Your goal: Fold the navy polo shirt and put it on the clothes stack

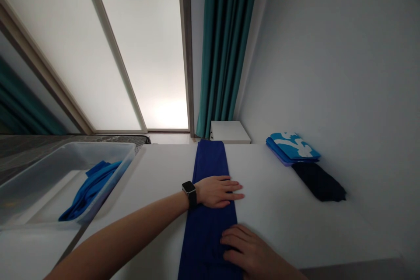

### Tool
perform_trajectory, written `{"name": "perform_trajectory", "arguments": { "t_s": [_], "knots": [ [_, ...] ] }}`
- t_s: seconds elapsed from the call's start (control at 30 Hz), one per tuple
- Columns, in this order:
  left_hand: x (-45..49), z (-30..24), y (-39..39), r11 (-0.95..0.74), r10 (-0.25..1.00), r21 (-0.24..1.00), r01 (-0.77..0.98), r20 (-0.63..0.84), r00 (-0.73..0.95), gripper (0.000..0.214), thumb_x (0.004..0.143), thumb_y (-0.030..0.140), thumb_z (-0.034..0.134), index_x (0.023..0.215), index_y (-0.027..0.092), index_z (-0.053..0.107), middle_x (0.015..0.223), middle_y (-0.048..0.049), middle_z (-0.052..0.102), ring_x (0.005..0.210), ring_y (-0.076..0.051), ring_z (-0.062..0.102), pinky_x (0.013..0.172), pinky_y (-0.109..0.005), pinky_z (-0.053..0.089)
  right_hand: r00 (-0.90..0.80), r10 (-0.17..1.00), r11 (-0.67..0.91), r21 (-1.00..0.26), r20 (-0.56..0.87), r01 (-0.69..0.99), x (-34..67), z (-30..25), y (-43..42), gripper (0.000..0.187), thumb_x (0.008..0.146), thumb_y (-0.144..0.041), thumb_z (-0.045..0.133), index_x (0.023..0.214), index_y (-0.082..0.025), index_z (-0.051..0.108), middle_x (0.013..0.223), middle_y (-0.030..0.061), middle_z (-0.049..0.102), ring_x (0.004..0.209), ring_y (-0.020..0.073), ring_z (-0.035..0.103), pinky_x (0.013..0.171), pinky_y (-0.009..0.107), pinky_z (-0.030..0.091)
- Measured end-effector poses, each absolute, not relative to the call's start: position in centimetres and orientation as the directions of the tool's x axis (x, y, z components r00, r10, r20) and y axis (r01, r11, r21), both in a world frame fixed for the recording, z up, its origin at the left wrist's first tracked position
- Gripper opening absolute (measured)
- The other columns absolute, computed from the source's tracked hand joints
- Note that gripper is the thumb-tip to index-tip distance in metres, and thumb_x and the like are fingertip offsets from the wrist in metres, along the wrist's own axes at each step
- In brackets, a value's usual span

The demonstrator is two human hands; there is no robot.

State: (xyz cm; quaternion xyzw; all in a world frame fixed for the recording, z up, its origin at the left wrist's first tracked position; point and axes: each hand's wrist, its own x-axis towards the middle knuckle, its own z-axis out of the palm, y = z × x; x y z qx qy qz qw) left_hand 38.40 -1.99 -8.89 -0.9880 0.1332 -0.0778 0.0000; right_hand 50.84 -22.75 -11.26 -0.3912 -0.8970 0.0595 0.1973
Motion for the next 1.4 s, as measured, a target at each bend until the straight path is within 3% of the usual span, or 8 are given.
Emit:
{"name": "perform_trajectory", "arguments": {
  "t_s": [0.13, 0.27, 0.4, 0.8, 1.0, 1.07, 1.2, 1.4],
  "knots": [
    [36.6, -7.8, -4.7, -0.972, -0.233, -0.062, -0.225, 0.19, 0.954, 0.04, 0.091, 0.021, 0.052, 0.131, 0.018, 0.05, 0.135, -0.0109, 0.056, 0.122, -0.021, 0.051, 0.102, -0.036, 0.039, -0.611, 0.75, 0.66, -0.24, 0.251, 0.712, 51.3, -11.5, -23.7, 0.026, 0.087, -0.029, 0.061, 0.11, -0.018, 0.062, 0.113, 0.0108, 0.064, 0.111, 0.0225, 0.053, 0.1, 0.038, 0.043],
    [33.5, -7.5, -8.4, -0.972, -0.231, -0.083, -0.22, 0.166, 0.959, 0.004, 0.089, 0.024, 0.058, 0.09, 0.02, 0.059, 0.093, -0.0035, 0.063, 0.087, -0.018, 0.055, 0.078, -0.032, 0.042, -0.577, 0.754, 0.644, -0.18, 0.315, 0.743, 51.3, -13.3, -24.5, 0.017, 0.088, -0.02, 0.052, 0.1, -0.018, 0.063, 0.093, 0.0074, 0.064, 0.095, 0.0209, 0.056, 0.104, 0.041, 0.041],
    [31.0, -7.6, -10.5, -0.984, -0.177, -0.063, -0.168, 0.183, 0.967, 0.014, 0.09, 0.024, 0.06, 0.078, 0.02, 0.053, 0.084, -0.0002, 0.058, 0.076, -0.015, 0.051, 0.069, -0.031, 0.039, -0.531, 0.717, 0.642, -0.132, 0.451, 0.755, 50.6, -14.7, -24.9, 0.021, 0.088, -0.01, 0.041, 0.089, -0.019, 0.06, 0.081, 0.0051, 0.06, 0.085, 0.0193, 0.055, 0.104, 0.045, 0.041],
    [28.4, -8.0, -15.6, -0.998, 0.067, 0.024, 0.064, 0.167, 0.984, 0.008, 0.089, 0.023, 0.06, 0.087, 0.019, 0.053, 0.088, -0.0008, 0.06, 0.086, -0.017, 0.053, 0.075, -0.033, 0.035, -0.504, 0.683, 0.624, -0.064, 0.528, 0.779, 49.4, -13.3, -25.9, 0.022, 0.094, -0.008, 0.039, 0.095, -0.017, 0.059, 0.082, 0.0036, 0.058, 0.087, 0.0171, 0.057, 0.106, 0.044, 0.044],
    [27.8, -7.7, -16.7, -0.981, 0.167, 0.115, 0.153, 0.118, 0.979, 0.043, 0.08, 0.059, 0.064, 0.095, 0.019, 0.056, 0.097, -0.0033, 0.06, 0.093, -0.022, 0.054, 0.085, -0.037, 0.037, -0.472, 0.699, 0.607, -0.098, 0.537, 0.788, 49.2, -12.9, -26.3, 0.023, 0.094, -0.007, 0.038, 0.098, -0.018, 0.058, 0.086, 0.0037, 0.059, 0.09, 0.0175, 0.06, 0.106, 0.046, 0.046],
    [27.6, -7.7, -17.4, -0.971, 0.224, 0.112, 0.214, 0.094, 0.97, 0.05, 0.077, 0.062, 0.065, 0.1, 0.019, 0.056, 0.104, -0.005, 0.06, 0.098, -0.025, 0.053, 0.091, -0.041, 0.037, -0.451, 0.713, 0.592, -0.116, 0.537, 0.798, 49.1, -12.9, -26.4, 0.025, 0.092, -0.005, 0.037, 0.1, -0.018, 0.058, 0.089, 0.0046, 0.06, 0.093, 0.018, 0.06, 0.106, 0.046, 0.046],
    [27.6, -8.9, -19.0, -0.946, 0.322, 0.053, 0.318, 0.072, 0.944, 0.045, 0.083, 0.046, 0.065, 0.116, 0.018, 0.054, 0.118, -0.0087, 0.059, 0.107, -0.028, 0.051, 0.1, -0.048, 0.033, -0.45, 0.708, 0.594, -0.114, 0.543, 0.797, 49.0, -13.1, -26.4, 0.029, 0.09, -0.003, 0.036, 0.102, -0.017, 0.057, 0.094, 0.0066, 0.062, 0.096, 0.019, 0.06, 0.105, 0.046, 0.047],
    [27.0, -12.0, -20.1, -0.94, 0.327, -0.033, 0.338, 0.18, 0.928, 0.036, 0.098, 0.025, 0.045, 0.132, 0.015, 0.048, 0.129, -0.0102, 0.059, 0.116, -0.027, 0.049, 0.107, -0.047, 0.029, -0.41, 0.771, 0.534, -0.144, 0.487, 0.833, 48.8, -13.5, -26.7, 0.041, 0.076, 0.004, 0.041, 0.11, -0.016, 0.057, 0.101, 0.0086, 0.063, 0.104, 0.0217, 0.058, 0.105, 0.048, 0.046]
  ]
}}
